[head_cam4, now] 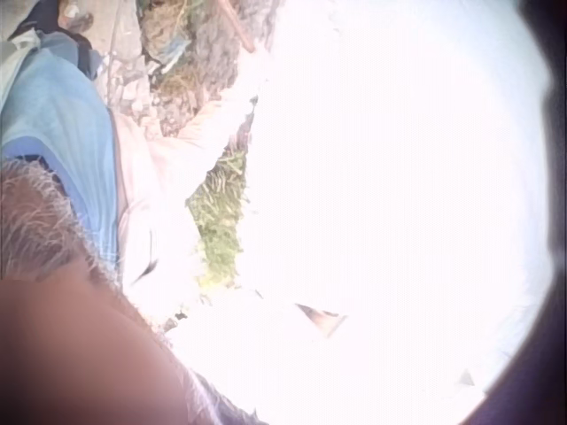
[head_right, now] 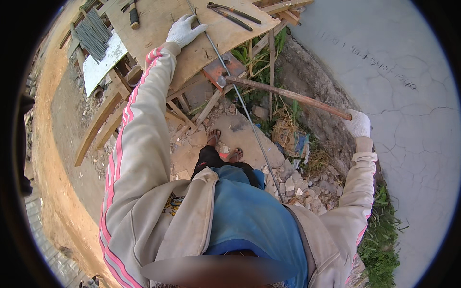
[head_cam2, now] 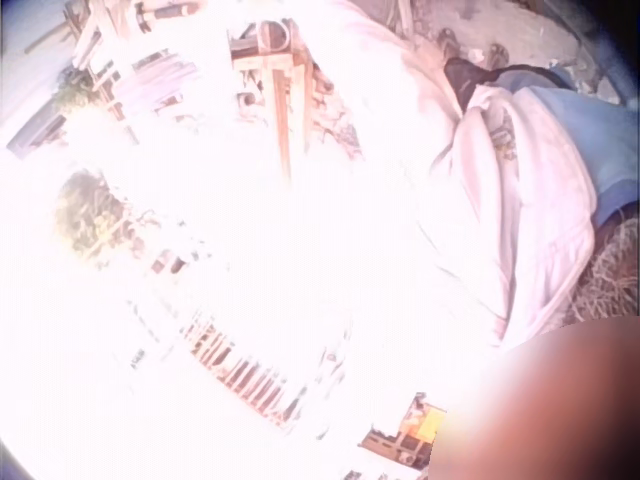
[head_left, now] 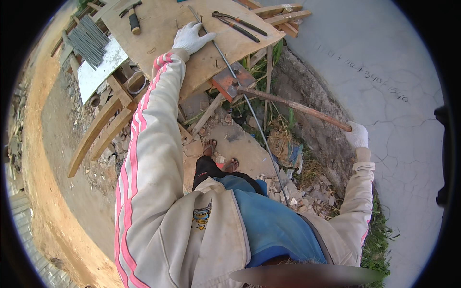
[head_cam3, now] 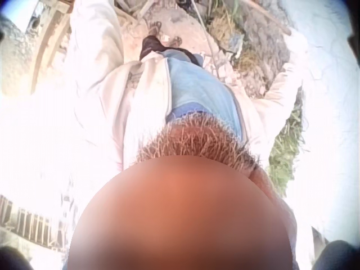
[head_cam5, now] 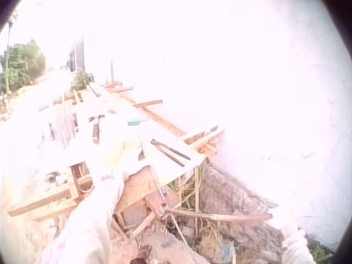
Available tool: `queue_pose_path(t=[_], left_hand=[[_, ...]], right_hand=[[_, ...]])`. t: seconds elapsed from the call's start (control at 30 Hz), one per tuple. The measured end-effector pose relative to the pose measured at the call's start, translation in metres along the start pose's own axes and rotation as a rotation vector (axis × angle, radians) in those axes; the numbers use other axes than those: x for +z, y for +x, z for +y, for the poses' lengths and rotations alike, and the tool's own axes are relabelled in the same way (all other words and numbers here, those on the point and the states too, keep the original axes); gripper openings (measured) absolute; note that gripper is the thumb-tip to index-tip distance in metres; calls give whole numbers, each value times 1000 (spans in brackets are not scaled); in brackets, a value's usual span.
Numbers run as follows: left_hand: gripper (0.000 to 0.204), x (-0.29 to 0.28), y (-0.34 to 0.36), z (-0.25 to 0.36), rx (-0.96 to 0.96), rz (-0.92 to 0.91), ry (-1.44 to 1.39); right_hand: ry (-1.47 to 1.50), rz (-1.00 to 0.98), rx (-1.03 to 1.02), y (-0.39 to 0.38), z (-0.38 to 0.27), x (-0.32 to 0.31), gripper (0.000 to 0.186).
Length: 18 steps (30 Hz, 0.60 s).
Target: The person bends thin metal rods into U-shaped forms using a long metal bar as a lever against a wooden workbench. They repeatedly position each rod, apply leverage to bend it, and place the finished pieces aside. The person then walks across the site to another area.
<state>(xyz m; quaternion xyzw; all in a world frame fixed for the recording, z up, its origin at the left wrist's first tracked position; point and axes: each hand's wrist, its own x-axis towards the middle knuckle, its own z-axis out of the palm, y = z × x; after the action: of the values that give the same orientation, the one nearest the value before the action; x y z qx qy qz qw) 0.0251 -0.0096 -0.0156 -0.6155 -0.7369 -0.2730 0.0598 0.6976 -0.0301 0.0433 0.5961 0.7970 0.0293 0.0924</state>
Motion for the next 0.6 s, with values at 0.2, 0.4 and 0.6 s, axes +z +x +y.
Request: queue_pose_path(t=[0.2,0.4,0.6], left_hand=[[35,-56,-123,78,-246,383,-874],[55,-58,-332,229,-294,-824,-1183],[54,-30,-415,318,-481,-1597,-1710]], right_hand=[[-14,138,8,-8,1,3,22],[5,131,79,-11,-6,9,24],[-19,124,138,-14,-10,10,29]])
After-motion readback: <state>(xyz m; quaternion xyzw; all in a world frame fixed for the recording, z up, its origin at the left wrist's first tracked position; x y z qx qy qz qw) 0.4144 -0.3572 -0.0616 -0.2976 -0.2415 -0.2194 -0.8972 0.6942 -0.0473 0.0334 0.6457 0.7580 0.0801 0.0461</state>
